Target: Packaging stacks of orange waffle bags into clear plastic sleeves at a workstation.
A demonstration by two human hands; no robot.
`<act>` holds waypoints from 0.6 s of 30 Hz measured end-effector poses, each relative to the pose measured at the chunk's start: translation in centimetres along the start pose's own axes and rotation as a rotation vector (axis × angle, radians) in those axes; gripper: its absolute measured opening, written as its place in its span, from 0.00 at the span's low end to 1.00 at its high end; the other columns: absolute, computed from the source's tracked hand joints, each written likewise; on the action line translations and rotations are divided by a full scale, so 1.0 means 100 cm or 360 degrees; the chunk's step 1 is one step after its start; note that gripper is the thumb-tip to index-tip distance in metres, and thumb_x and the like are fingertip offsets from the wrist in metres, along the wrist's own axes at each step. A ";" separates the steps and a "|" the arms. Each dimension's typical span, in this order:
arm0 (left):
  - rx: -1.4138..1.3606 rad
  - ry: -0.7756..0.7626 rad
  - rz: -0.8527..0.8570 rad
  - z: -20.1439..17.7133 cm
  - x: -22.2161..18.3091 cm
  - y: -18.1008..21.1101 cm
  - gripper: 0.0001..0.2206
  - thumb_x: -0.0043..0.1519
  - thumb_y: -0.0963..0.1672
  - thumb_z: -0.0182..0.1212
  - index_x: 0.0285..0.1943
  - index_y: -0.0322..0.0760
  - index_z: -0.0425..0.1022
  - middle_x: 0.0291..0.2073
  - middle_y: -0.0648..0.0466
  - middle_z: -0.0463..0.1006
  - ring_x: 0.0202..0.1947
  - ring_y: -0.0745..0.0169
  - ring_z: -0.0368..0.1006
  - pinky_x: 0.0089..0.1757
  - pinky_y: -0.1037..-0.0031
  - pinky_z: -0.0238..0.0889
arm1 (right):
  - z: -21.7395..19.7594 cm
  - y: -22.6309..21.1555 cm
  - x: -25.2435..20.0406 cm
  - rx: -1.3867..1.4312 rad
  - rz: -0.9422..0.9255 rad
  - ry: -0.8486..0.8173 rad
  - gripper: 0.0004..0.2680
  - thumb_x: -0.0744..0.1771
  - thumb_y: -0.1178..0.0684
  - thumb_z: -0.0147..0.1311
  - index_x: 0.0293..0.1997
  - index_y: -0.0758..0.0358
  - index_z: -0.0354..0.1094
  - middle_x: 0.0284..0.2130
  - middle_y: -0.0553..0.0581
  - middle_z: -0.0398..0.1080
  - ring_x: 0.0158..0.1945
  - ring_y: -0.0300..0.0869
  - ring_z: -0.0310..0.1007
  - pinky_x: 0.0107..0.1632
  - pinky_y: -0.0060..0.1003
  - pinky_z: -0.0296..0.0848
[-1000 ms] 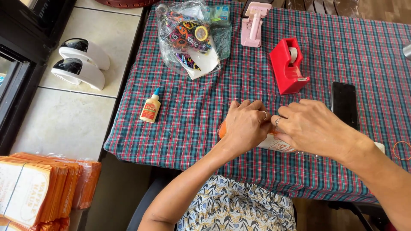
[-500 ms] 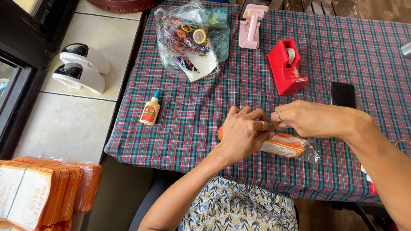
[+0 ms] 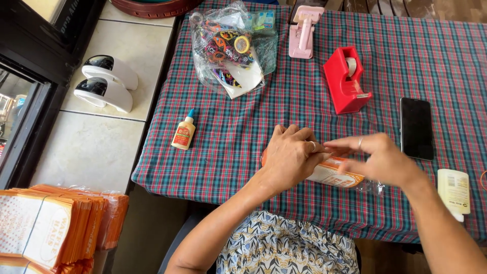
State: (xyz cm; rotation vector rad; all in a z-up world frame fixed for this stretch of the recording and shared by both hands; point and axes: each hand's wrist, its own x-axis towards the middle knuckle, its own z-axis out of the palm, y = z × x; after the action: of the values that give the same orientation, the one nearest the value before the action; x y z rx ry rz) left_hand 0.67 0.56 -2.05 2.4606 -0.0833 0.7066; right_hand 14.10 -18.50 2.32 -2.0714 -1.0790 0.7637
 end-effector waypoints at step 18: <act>-0.0835 0.0138 -0.0280 -0.044 -0.040 -0.021 0.22 0.55 0.47 0.74 0.57 0.37 0.76 0.51 0.47 0.78 0.54 0.50 0.76 0.54 0.61 0.75 | 0.035 -0.035 -0.018 -0.0774 -0.0955 0.0683 0.24 0.58 0.55 0.72 0.58 0.71 0.69 0.47 0.63 0.75 0.50 0.50 0.74 0.58 0.45 0.75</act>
State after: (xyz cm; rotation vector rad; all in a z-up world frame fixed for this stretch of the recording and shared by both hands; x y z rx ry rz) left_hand -4.44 4.33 -2.07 1.9086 -0.0151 0.6200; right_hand 9.01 -17.53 3.26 -1.9700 -1.6130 -0.2540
